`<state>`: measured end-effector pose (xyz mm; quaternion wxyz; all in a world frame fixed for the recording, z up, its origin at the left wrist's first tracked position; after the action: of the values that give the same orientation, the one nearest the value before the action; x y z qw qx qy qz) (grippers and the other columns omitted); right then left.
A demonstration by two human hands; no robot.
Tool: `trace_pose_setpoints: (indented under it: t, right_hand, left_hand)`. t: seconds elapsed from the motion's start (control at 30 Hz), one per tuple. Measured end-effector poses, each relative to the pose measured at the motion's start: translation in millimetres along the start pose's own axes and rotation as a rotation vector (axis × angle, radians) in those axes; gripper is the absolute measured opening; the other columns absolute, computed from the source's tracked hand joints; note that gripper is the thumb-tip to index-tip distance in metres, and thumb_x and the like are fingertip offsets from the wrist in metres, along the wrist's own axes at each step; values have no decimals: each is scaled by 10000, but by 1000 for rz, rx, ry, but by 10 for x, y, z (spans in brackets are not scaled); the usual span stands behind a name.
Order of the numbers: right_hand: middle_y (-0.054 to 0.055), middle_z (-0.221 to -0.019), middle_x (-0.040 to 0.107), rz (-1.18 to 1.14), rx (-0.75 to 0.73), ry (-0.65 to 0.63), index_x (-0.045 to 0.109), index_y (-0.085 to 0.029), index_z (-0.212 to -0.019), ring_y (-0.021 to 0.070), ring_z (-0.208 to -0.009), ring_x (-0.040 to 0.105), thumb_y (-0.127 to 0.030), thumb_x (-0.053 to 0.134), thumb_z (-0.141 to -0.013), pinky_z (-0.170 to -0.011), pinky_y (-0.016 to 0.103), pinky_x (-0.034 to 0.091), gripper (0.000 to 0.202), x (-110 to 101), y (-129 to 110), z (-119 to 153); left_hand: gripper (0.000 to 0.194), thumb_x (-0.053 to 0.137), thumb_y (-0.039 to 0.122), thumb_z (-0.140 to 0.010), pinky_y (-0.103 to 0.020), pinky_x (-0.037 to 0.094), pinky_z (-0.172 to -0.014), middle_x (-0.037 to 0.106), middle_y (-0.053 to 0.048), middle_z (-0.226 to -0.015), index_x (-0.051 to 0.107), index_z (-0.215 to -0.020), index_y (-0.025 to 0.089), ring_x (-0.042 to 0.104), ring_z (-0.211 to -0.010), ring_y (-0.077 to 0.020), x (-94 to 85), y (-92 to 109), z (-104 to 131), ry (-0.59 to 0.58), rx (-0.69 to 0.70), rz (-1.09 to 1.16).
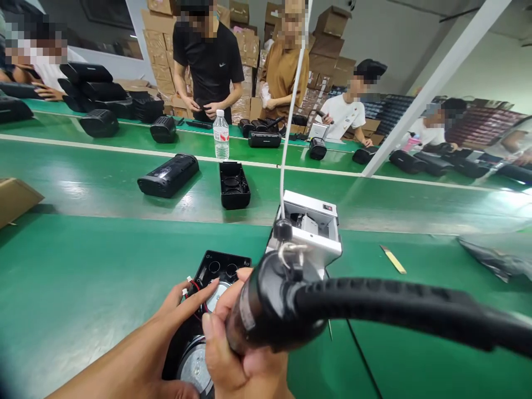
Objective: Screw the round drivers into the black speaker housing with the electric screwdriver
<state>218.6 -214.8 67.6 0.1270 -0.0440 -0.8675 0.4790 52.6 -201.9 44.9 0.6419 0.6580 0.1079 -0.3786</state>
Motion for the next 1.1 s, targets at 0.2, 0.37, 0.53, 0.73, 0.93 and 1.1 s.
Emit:
trace_pose_setpoints:
  t: [0.2,0.37,0.53,0.73,0.93,1.1]
  right_hand:
    - [-71,-803,559,-288,157,-49,429,-405,-1465,109,-615,544,-218,597,-1097,-604,257,504,446,-155,92,-59]
    - [-64,-765,520,-307,264,125,525,-337,-1343,114,-608,483,-305,705,-1046,-582,270,414,349,-61,-26,-47]
    - [-84,-776,539,-261,299,155,465,-388,-1389,93,-591,466,-315,673,-1073,-579,244,393,386,52,-93,-61]
    - [-81,-756,488,-155,249,174,506,-377,-1329,102,-588,408,-370,659,-1087,-567,275,343,286,81,-97,-46]
    - [-77,-785,541,-241,219,49,511,-358,-1360,99,-602,495,-269,628,-1082,-597,255,444,315,-61,30,-78]
    - [-64,-801,535,-237,103,7,521,-339,-1399,98,-595,515,-228,608,-1086,-571,247,465,344,-128,133,-56]
  left_hand:
    - [1190,968,377,-518,-352,546,-1124,430,-51,-1665,523,-1622,384,647,-1372,-362,-1,-20,-3,-31,-19,85]
    - [905,885,365,-750,-413,482,-1201,427,-71,-1676,562,-1596,375,642,-1388,-334,129,-118,-62,2,-84,135]
    - [620,538,193,-994,-366,562,-1115,466,-21,-1672,594,-1553,455,644,-1397,-258,182,-135,-65,22,-185,66]
    - [692,578,157,-947,-386,562,-1118,444,-10,-1681,572,-1565,468,665,-1371,-265,111,32,-18,12,-160,-2]
    - [663,664,215,-944,-372,495,-1183,468,-32,-1665,581,-1571,416,638,-1406,-270,118,-33,-52,28,-135,79]
    - [545,603,252,-1014,-399,461,-1226,494,-32,-1656,625,-1542,387,619,-1429,-264,187,-213,-117,34,-192,223]
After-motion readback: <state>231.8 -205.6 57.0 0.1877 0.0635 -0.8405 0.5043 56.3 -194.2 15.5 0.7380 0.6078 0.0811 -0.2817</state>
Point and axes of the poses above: each hand's wrist, its own z-axis away from the middle knuckle, its own x-axis out of the palm, y = z × x, the point moved 2 cm from there along -z, towards the middle knuckle
